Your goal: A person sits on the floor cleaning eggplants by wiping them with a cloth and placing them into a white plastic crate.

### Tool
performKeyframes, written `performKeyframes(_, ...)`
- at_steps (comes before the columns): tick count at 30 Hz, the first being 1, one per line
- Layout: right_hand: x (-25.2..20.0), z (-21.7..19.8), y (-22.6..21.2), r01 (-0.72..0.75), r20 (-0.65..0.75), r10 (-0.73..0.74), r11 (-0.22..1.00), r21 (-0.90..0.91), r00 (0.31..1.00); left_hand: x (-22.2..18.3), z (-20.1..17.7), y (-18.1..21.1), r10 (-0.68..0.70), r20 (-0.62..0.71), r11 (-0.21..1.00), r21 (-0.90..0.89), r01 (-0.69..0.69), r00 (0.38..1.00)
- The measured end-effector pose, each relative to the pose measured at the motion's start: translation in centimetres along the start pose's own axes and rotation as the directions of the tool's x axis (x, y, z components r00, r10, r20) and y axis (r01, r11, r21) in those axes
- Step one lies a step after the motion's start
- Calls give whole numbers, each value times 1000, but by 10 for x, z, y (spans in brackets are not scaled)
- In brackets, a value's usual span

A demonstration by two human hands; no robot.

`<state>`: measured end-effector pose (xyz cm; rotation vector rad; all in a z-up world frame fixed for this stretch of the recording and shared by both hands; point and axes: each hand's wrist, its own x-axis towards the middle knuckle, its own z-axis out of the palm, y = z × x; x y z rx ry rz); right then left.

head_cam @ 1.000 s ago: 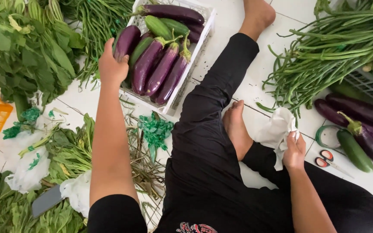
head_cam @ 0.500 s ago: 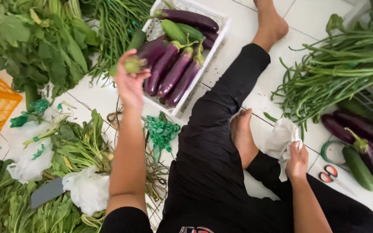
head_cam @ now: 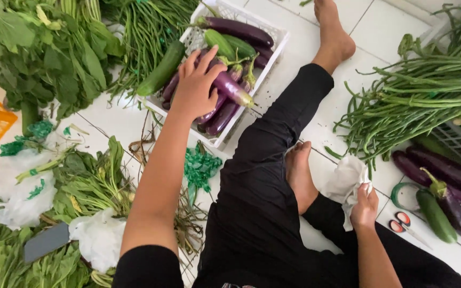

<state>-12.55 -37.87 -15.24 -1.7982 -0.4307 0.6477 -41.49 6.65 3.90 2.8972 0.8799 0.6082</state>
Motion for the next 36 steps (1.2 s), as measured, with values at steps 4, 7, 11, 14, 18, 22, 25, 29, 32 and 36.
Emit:
performKeyframes(4, -1, -1, 1, -15, 12, 14, 997, 70, 1000, 8, -8, 0, 83, -37, 995, 63, -81, 996)
performKeyframes(7, -2, -1, -9, -9, -2, 9, 1000, -24, 1000, 0, -7, 0, 95, -138, 988, 137, -76, 986)
performKeyframes(11, 6, -9, 13, -15, -7, 15, 1000, -22, 1000, -17, -15, 4, -104, -347, 994, 6, 113, 932)
performKeyframes(14, 12, -16, 28, -25, -15, 23, 992, -128, 1000, -28, -22, 11, -316, -437, 949, -144, 281, 842)
performKeyframes(18, 17, -12, 31, -48, 4, 47, 995, 83, 999, -35, -13, -10, -382, -519, 923, -168, 348, 765)
performKeyframes(22, 14, -10, 22, -17, -13, 17, 1000, 7, 1000, -37, -25, -2, -429, -553, 896, -161, 414, 714)
performKeyframes(25, 12, -8, 17, -40, -22, 41, 999, 26, 999, -37, -17, -13, -472, -540, 870, -157, 468, 696)
performKeyframes(29, 10, -6, 12, -34, -23, 33, 999, -30, 999, -34, 5, -45, -485, -469, 867, -143, 478, 738)
performKeyframes(32, 8, -4, 7, -37, -22, 36, 999, -37, 999, -35, 23, -75, -460, -350, 886, -126, 446, 816)
performKeyframes(36, 8, -5, 10, -48, -34, 47, 998, -34, 998, -32, 25, -94, -514, -147, 855, -164, 491, 845)
